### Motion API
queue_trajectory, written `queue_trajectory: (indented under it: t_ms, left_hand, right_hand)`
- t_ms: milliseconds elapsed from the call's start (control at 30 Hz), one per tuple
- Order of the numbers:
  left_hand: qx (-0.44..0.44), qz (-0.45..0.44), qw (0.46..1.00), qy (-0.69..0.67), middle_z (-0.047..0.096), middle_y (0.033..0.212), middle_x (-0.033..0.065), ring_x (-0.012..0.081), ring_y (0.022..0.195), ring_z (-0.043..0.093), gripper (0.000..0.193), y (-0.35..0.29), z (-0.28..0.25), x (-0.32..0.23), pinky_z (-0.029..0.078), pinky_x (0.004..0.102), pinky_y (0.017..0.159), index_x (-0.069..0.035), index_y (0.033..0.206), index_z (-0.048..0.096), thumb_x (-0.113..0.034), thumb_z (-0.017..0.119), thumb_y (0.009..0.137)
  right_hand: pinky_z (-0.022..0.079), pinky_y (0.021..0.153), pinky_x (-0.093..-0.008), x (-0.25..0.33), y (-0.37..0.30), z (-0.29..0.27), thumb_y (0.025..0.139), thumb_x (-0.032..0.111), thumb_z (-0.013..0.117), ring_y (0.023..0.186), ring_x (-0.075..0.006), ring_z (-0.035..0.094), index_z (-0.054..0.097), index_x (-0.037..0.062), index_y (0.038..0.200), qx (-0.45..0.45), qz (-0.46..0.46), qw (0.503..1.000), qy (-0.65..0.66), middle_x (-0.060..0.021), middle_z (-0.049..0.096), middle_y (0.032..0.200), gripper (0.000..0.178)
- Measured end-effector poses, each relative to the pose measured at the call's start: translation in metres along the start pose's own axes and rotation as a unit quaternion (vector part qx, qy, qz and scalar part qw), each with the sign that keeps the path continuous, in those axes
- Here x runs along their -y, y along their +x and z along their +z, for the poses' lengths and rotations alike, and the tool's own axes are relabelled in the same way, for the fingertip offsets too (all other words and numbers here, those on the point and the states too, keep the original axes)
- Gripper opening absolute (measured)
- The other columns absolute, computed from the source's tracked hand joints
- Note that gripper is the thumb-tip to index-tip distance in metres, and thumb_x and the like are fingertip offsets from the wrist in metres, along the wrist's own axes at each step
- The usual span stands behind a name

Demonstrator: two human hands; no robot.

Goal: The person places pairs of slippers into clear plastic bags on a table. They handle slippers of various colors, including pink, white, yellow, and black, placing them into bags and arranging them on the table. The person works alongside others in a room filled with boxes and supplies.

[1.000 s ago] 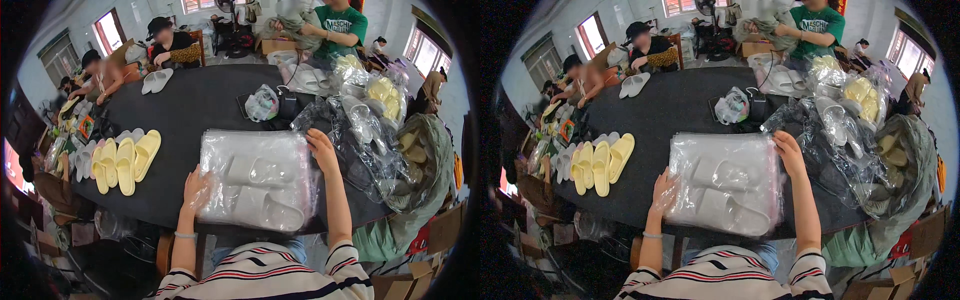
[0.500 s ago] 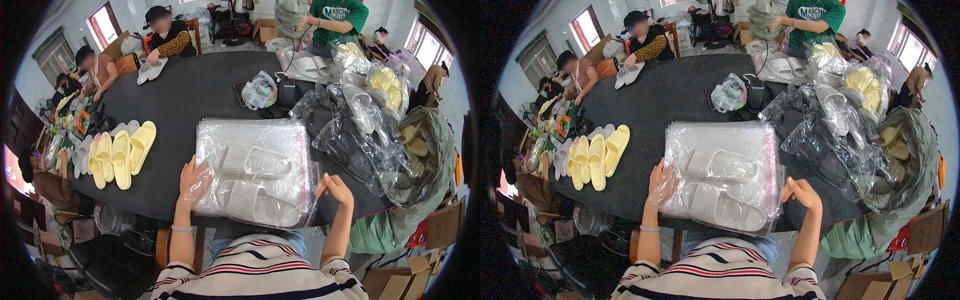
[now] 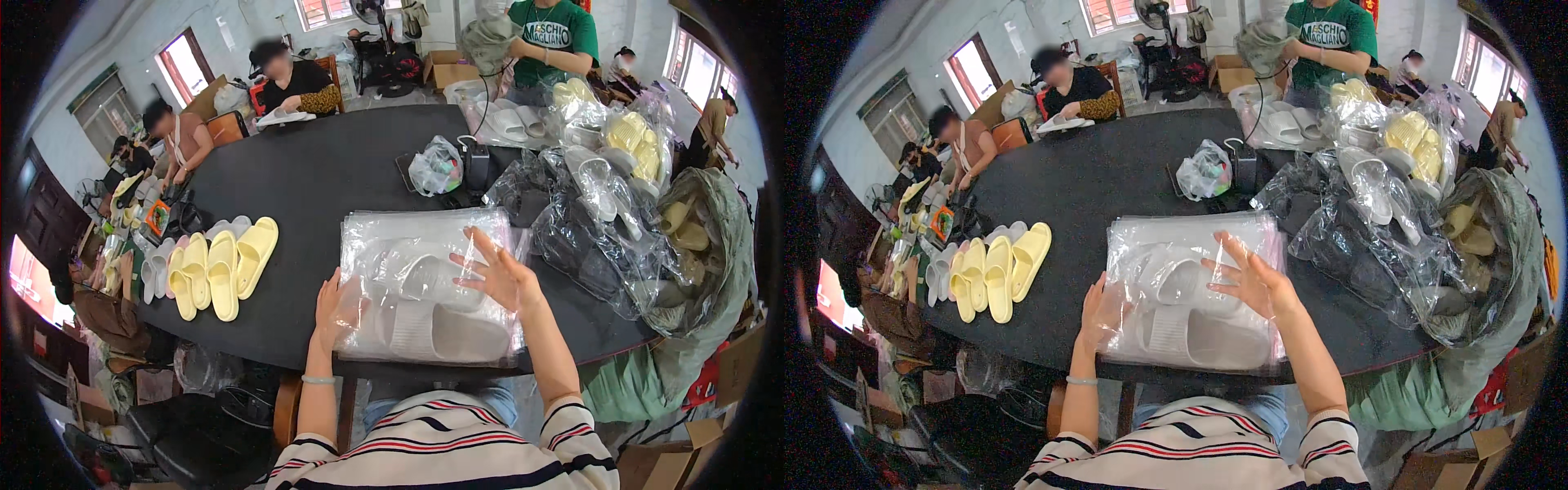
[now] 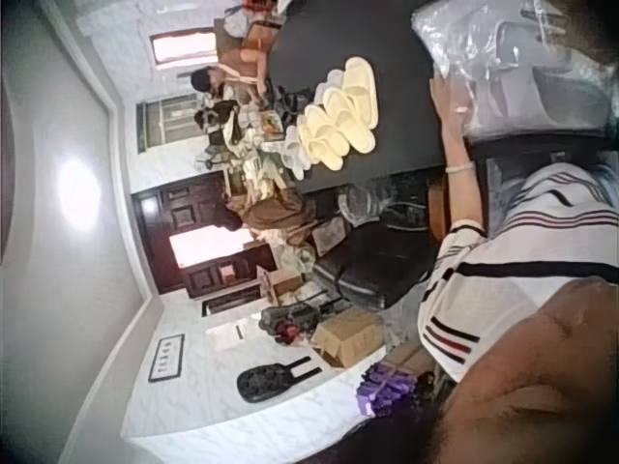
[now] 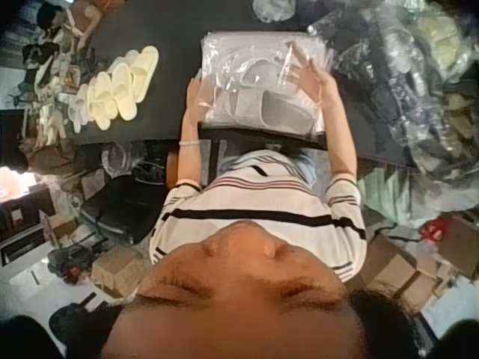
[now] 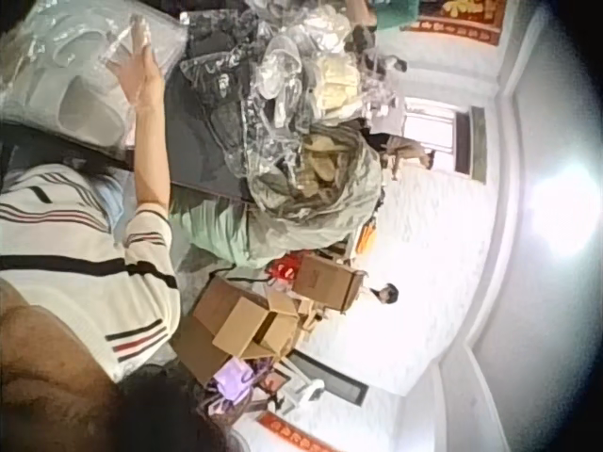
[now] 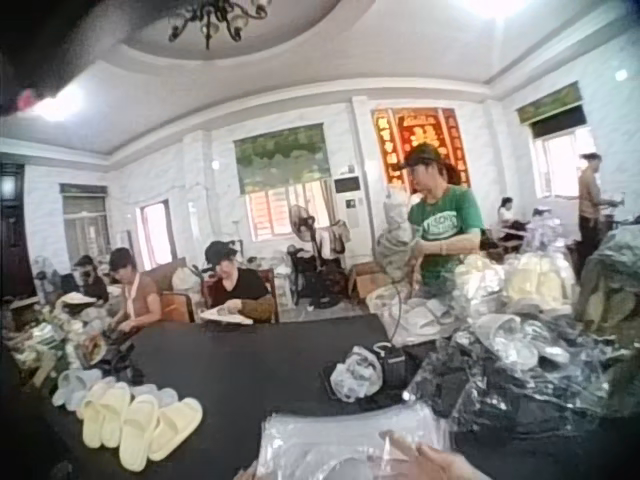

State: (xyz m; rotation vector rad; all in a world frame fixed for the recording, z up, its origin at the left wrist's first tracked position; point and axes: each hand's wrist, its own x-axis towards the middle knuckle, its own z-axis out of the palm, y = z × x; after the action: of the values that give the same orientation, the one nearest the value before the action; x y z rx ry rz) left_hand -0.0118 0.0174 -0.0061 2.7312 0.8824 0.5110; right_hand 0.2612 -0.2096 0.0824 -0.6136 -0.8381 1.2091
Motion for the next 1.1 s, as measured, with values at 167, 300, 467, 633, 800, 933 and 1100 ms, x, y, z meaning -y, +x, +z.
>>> queue_trajectory:
  t_ms: [167,300,467,633,800,933,1100]
  left_hand:
    - [-0.016,-0.01,1.0,-0.023,0.045,0.141,0.0226,0.0339,0.133,0.04,0.058,-0.003,0.019,0.022,0.027,0.0466,0.112,-0.01,0.128,0.059,-0.041,0.068,0.08]
    - [-0.029,-0.049,0.983,-0.175,0.043,0.142,0.0253,0.0355,0.127,0.046,0.056,0.001,0.036,0.039,0.033,0.0452,0.108,-0.011,0.125,0.062,-0.036,0.072,0.077]
    - [-0.168,-0.031,0.965,-0.2,0.057,0.127,0.0198,0.0341,0.113,0.056,0.03,-0.016,0.022,0.037,0.043,0.0404,0.098,-0.006,0.111,0.068,-0.017,0.068,0.082]
    - [-0.083,-0.048,0.966,-0.239,0.063,0.072,0.0096,0.0233,0.075,0.058,0.018,-0.046,-0.012,0.015,0.044,0.0339,0.07,-0.002,0.076,0.066,-0.015,0.064,0.088]
    - [-0.021,-0.224,0.887,-0.404,0.058,0.066,0.0014,0.0091,0.068,0.049,0.021,-0.063,-0.007,0.005,0.039,0.0257,0.066,-0.001,0.075,0.062,-0.014,0.062,0.091]
    - [-0.054,-0.256,0.826,-0.499,0.054,0.069,-0.0025,0.0048,0.068,0.045,0.022,-0.062,-0.01,0.008,0.037,0.0228,0.063,-0.001,0.077,0.06,-0.014,0.058,0.095]
    - [-0.04,-0.261,0.852,-0.452,0.051,0.068,-0.0023,0.0053,0.065,0.044,0.027,-0.067,-0.016,0.002,0.035,0.0237,0.059,-0.001,0.073,0.056,-0.015,0.056,0.096]
  right_hand:
    - [0.025,0.107,-0.0662,-0.004,0.017,-0.019,0.093,0.059,0.044,0.14,-0.0439,0.024,0.02,0.0162,0.153,-0.046,-0.026,0.997,0.061,-0.0057,0.011,0.16,0.078]
    - [0.027,0.107,-0.0646,-0.006,0.01,-0.06,0.091,0.068,0.038,0.139,-0.0437,0.028,0.016,0.0105,0.153,-0.047,0.017,0.991,0.121,-0.0133,0.02,0.157,0.087]
    - [0.028,0.109,-0.0584,-0.011,-0.046,-0.071,0.084,0.078,0.038,0.137,-0.043,0.033,0.022,0.0003,0.15,-0.053,0.014,0.998,0.025,-0.0223,0.029,0.152,0.103]
    - [0.033,0.108,-0.0429,0.007,-0.119,-0.032,0.083,0.052,0.067,0.129,-0.0325,0.047,0.048,-0.0009,0.136,-0.085,0.052,0.9,-0.425,-0.0178,0.052,0.137,0.078]
    - [0.044,0.095,-0.0346,-0.025,-0.134,-0.039,0.09,0.02,0.067,0.105,-0.0222,0.062,0.069,-0.002,0.103,-0.218,0.052,0.873,-0.432,-0.0141,0.067,0.113,0.026]
    - [0.044,0.094,-0.035,-0.033,-0.145,-0.047,0.09,0.023,0.066,0.105,-0.021,0.061,0.07,-0.0017,0.101,-0.242,-0.03,0.909,-0.339,-0.012,0.067,0.113,0.028]
    - [0.038,0.1,-0.0403,-0.029,-0.115,-0.008,0.082,0.02,0.072,0.115,-0.0249,0.057,0.072,0.0037,0.101,-0.146,-0.055,0.84,-0.52,-0.011,0.066,0.119,0.025]
